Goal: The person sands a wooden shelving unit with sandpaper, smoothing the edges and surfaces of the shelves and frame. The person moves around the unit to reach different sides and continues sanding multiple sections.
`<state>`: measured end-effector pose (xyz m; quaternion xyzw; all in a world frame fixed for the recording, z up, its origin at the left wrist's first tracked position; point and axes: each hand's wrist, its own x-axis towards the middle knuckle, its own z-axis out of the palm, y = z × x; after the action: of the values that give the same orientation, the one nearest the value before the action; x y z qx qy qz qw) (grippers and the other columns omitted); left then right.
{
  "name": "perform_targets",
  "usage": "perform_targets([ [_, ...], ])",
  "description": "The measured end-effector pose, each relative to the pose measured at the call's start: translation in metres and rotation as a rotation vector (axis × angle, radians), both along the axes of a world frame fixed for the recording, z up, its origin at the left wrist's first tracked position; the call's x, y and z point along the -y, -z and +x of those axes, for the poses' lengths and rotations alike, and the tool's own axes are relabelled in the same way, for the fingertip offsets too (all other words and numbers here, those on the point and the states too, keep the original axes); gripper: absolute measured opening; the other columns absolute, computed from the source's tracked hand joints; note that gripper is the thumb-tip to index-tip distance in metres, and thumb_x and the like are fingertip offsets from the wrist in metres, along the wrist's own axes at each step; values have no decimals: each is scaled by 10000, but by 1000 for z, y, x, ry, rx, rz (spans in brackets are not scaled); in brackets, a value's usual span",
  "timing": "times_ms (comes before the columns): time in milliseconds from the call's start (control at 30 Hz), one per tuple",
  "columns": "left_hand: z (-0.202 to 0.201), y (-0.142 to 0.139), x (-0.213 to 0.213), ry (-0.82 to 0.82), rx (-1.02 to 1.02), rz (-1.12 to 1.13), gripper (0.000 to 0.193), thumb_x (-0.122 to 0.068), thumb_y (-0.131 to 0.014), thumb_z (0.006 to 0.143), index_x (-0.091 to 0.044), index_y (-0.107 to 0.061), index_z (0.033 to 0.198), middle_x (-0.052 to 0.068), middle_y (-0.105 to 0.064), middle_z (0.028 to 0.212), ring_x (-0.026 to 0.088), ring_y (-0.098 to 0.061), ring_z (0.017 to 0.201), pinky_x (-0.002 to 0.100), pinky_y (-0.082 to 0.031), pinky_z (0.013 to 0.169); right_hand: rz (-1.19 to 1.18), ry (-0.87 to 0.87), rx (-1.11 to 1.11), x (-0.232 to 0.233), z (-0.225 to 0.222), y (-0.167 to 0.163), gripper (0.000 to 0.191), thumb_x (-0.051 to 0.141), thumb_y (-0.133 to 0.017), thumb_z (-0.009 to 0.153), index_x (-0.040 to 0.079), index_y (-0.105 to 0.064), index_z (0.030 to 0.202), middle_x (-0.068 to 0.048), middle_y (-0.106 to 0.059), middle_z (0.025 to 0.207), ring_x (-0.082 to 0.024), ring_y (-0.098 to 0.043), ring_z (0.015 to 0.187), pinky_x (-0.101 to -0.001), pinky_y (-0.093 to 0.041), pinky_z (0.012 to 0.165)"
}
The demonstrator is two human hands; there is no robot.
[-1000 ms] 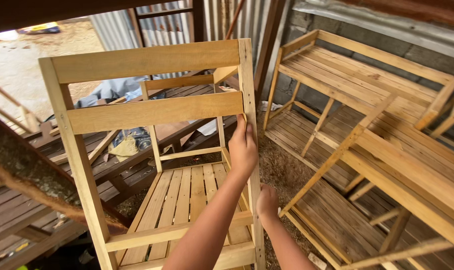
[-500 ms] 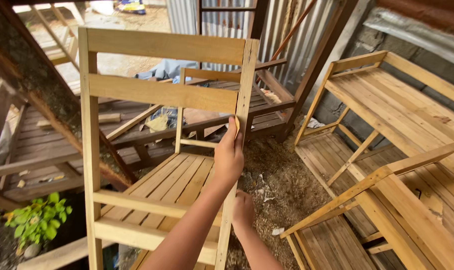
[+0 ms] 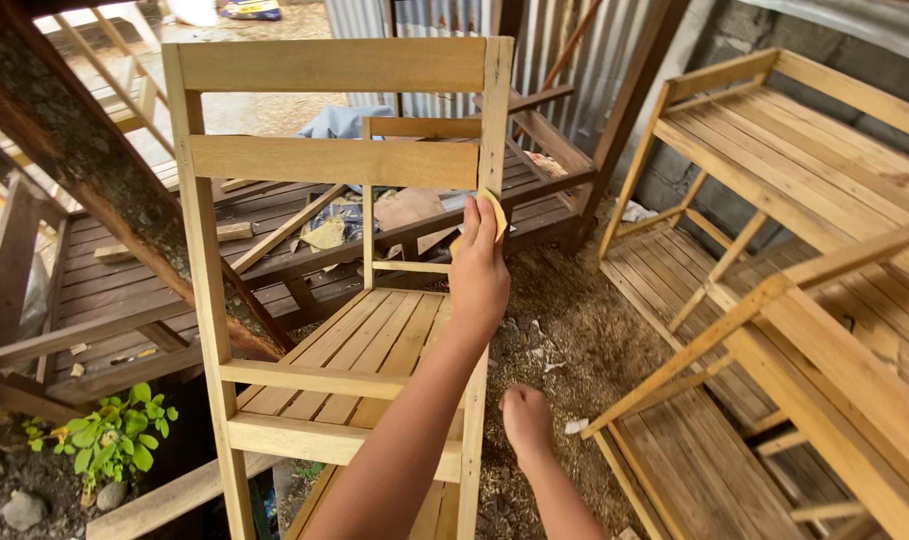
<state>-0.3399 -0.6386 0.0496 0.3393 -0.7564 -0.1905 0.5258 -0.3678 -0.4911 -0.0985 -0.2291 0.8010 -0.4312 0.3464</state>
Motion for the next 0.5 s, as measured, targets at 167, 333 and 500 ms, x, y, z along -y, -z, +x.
perform_targets([
  [167, 56, 68, -62, 121, 121, -130, 772, 119, -571, 783, -22, -374, 1517, 290, -332, 1588, 441, -372, 1446, 442, -473, 1060, -18, 115, -43, -34, 2, -6, 257, 136, -491, 886, 86, -601, 659, -19, -494, 562, -128, -437, 521, -334, -349, 560],
  [333, 78, 101, -87, 104, 283, -104, 736, 83, -589, 806, -41, -378, 1501, 278, -347, 1577, 457, -401, 1420, 444, -491, 1007, -69, 202, -19, -48, 4, -24, 249, 149, -492, 892, 71, -614, 690, -27, -470, 565, -152, -412, 513, -334, -340, 534],
  [500, 13, 23, -2, 81, 141, -179, 654, 84, -562, 937, -38, -395, 1557, 247, -360, 1614, 394, -540, 1325, 417, -528, 1026, -179, 210, -31, -43, 8, -42, 242, 150, -515, 880, 45, -608, 682, -37, -397, 568, -164, -368, 519, -354, -287, 533],
])
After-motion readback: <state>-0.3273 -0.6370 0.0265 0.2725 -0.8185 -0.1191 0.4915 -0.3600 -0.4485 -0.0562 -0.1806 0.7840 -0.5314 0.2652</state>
